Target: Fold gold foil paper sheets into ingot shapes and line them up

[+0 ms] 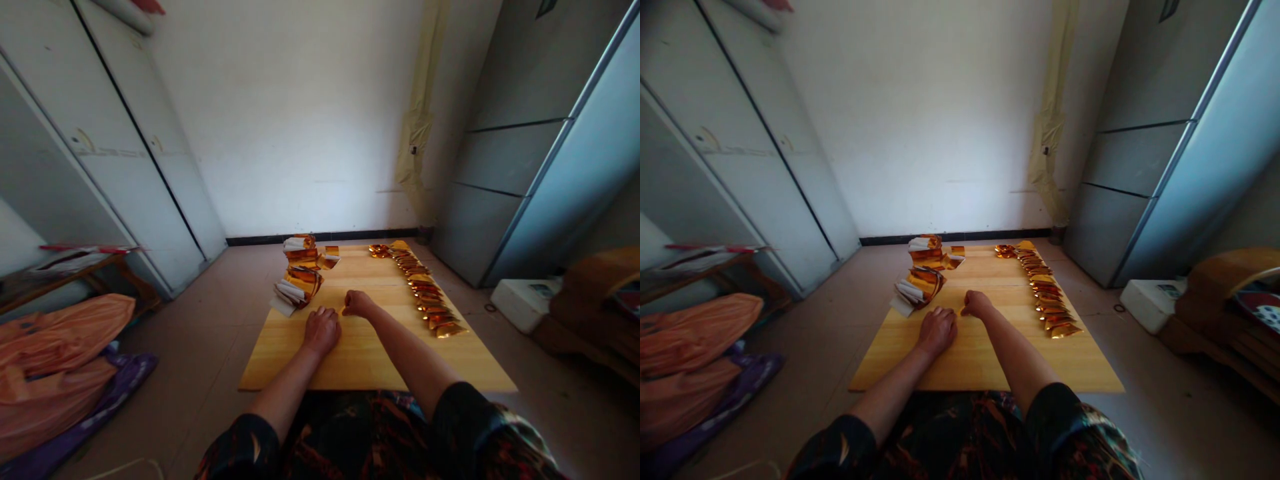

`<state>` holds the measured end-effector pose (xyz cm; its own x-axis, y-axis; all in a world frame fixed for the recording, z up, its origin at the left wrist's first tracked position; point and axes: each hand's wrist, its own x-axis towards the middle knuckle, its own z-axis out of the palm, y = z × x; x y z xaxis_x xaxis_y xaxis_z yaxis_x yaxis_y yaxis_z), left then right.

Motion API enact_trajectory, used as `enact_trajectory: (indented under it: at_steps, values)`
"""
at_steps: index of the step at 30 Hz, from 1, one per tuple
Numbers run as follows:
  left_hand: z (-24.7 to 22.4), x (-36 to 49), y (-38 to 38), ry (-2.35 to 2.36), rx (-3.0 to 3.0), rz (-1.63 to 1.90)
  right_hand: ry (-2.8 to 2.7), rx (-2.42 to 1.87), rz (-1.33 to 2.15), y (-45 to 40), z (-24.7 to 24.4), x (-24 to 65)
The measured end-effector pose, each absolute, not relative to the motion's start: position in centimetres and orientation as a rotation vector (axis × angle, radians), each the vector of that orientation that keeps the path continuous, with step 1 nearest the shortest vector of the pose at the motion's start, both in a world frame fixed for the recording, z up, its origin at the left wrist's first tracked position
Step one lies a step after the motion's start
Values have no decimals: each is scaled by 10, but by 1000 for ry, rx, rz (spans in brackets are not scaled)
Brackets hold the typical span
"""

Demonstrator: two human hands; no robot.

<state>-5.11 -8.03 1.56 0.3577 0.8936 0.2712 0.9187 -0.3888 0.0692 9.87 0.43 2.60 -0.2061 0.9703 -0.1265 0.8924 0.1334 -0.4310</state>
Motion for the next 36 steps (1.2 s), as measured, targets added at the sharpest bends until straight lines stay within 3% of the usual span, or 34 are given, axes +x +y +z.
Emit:
enact_trajectory:
  at_steps: [8,26,31,36]
  values:
    - [14,-50,-77,-1710,-2493,-426,-2183,-1856,630,-2,29,123]
    - [21,-25,-50,-2304,-2298,-468,-2257,-1845,457,-5,20,116]
    - [20,-24,-50,-2266,-2336,-436,-2334,-1796,367,-10,23,120]
    - [13,-29,-52,-2004,-2505,-512,-2555,-1472,214,-19,25,141]
